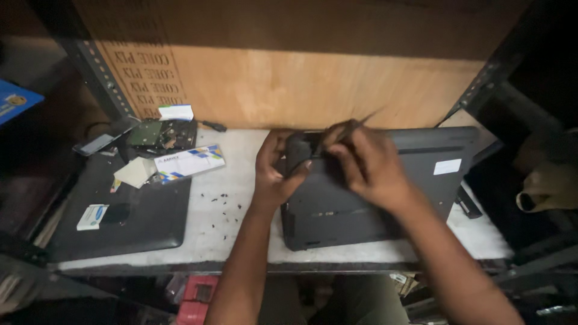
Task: The person uses a screwdriver to remove screws from the bottom of a laptop, then flips it over and uses the screwdriver to pry open the casing along the edges. The laptop is rotated and repositioned multiple times while the casing is worked loose.
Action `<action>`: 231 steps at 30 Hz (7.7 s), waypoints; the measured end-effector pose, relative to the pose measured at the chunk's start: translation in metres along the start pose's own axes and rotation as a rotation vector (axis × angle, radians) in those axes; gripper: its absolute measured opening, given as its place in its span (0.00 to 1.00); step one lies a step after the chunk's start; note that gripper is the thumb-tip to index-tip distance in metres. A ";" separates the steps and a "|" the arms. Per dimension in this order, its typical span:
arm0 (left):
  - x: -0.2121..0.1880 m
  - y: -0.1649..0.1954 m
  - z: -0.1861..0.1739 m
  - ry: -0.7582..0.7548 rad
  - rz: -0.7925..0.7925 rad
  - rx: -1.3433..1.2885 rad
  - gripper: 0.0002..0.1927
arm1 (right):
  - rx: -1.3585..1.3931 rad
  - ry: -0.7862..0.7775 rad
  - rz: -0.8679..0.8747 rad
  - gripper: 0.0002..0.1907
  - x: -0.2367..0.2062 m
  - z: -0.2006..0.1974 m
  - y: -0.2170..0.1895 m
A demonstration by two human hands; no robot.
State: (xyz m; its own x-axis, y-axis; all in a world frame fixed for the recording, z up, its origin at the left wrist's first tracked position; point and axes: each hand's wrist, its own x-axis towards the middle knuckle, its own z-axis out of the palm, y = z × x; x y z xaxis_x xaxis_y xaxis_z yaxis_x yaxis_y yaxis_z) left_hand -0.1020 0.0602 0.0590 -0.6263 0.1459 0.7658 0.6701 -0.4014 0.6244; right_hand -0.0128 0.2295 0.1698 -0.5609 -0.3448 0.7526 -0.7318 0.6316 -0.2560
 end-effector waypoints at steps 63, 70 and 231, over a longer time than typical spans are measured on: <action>-0.006 0.004 -0.002 -0.065 -0.139 -0.176 0.33 | 0.410 -0.676 0.220 0.06 0.046 -0.042 0.036; -0.006 -0.002 -0.002 -0.044 -0.087 -0.034 0.35 | 0.309 -0.581 0.293 0.02 0.031 -0.054 0.047; -0.028 0.026 0.144 -0.133 0.895 1.284 0.08 | 0.071 0.739 0.602 0.17 -0.223 -0.041 0.130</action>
State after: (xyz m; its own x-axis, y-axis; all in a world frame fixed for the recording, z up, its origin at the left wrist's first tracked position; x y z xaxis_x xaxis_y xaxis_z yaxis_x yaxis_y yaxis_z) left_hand -0.0096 0.1764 0.0762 0.1365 0.3941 0.9089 0.7116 0.5992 -0.3667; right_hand 0.0331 0.4169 -0.0068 -0.4821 0.5655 0.6692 -0.4359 0.5077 -0.7431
